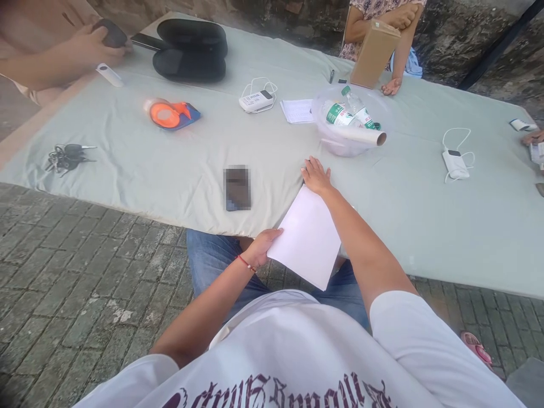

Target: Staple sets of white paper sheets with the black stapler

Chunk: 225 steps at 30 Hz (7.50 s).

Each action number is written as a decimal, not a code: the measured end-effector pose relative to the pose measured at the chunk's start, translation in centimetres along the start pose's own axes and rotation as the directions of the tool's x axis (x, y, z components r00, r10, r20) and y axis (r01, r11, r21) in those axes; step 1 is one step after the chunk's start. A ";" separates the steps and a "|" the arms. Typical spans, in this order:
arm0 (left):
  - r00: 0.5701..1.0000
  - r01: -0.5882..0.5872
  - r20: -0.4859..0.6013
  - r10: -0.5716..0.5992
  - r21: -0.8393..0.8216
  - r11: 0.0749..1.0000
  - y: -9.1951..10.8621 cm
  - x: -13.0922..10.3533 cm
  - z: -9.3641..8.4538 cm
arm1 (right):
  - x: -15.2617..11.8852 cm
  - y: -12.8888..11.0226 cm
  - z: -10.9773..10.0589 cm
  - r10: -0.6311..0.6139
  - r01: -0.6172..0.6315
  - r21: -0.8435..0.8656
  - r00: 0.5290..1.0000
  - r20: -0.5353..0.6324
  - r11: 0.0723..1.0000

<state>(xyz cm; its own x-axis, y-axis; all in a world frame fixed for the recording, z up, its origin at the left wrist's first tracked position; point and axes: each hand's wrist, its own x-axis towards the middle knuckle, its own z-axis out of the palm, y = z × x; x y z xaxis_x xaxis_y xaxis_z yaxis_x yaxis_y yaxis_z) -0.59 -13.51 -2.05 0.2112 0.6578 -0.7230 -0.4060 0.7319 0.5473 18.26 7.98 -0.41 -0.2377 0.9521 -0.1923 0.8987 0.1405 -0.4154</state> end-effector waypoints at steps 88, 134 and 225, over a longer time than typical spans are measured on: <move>0.992 -0.114 -0.014 0.123 0.288 0.951 0.8 -1.1 -0.3 | -2.8 3.1 -1.9 0.074 0.028 0.322 0.951 -0.300 0.946; 0.993 0.114 0.017 -0.114 0.017 0.993 -5.8 -1.7 -0.4 | -33.8 4.4 10.6 0.451 -0.352 0.898 0.868 0.208 0.263; 0.998 0.038 0.055 -0.033 -0.100 0.994 -6.1 -1.6 1.0 | -32.7 9.9 6.1 0.604 -0.376 0.872 0.788 0.122 0.314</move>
<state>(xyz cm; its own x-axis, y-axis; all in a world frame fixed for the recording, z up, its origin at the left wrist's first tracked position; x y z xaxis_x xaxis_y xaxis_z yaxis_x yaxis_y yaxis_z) 2.45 -18.85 -3.87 0.2727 0.6423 -0.7163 -0.4846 0.7349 0.4744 32.73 -23.45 -3.66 0.3108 0.8017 -0.5105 0.0506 -0.5503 -0.8334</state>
